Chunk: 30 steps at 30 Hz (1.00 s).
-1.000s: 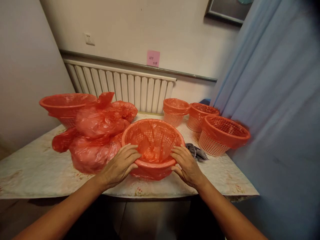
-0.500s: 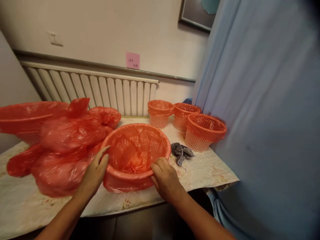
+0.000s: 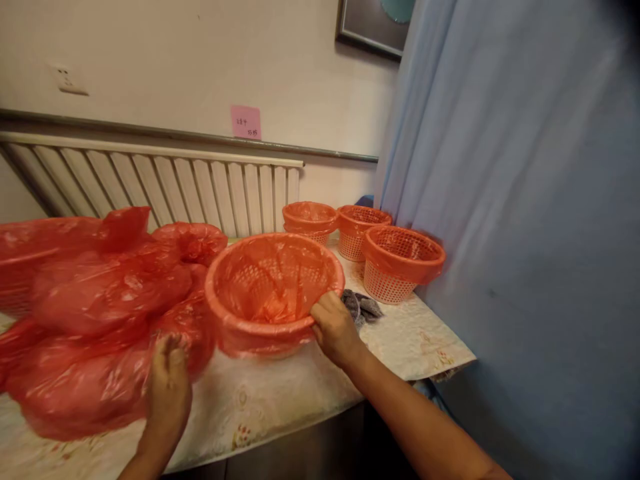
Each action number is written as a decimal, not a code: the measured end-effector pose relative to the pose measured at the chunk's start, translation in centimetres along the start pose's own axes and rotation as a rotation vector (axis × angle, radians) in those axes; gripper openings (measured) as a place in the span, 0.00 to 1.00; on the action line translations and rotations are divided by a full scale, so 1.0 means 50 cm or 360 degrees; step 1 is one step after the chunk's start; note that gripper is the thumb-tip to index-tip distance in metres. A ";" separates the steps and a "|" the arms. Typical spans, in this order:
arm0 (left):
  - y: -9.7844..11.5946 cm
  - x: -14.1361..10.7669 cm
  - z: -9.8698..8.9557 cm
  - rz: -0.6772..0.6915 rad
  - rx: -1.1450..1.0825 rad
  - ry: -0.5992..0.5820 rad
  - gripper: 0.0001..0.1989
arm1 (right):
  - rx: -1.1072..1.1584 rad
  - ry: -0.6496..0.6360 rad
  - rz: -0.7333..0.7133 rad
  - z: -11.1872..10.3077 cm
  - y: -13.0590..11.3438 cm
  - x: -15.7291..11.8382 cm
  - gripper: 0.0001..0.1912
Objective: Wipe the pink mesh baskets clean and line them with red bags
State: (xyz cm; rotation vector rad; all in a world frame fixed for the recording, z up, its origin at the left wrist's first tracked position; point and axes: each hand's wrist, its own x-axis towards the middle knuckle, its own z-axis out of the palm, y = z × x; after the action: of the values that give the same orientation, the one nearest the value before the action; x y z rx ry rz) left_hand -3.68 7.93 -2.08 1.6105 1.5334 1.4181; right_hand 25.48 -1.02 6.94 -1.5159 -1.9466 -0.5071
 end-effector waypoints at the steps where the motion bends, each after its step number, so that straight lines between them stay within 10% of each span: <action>1: -0.039 -0.007 0.021 -0.0012 0.0205 -0.0101 0.31 | -0.0021 0.0041 0.0026 -0.001 0.020 0.013 0.10; 4: -0.148 -0.051 0.087 0.0176 0.0634 -0.0458 0.28 | -0.0078 0.0164 0.0096 0.003 0.084 0.054 0.10; 9: -0.246 -0.136 0.135 0.0722 0.1141 -0.0543 0.21 | -0.0214 0.0275 0.0188 0.034 0.200 0.098 0.10; 18: -0.264 -0.140 0.125 0.0866 0.1348 -0.0526 0.21 | -0.0407 0.0255 0.0331 0.124 0.356 0.078 0.10; 30: -0.315 -0.140 0.132 0.1119 0.1419 -0.0512 0.20 | -0.0418 0.0091 0.0369 0.132 0.394 0.122 0.06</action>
State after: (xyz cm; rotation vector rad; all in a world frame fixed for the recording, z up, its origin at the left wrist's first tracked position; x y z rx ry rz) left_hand -2.95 7.17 -20.52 2.9540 1.5527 0.6478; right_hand 41.93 12.89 4.78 -1.8418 -1.6828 -0.7160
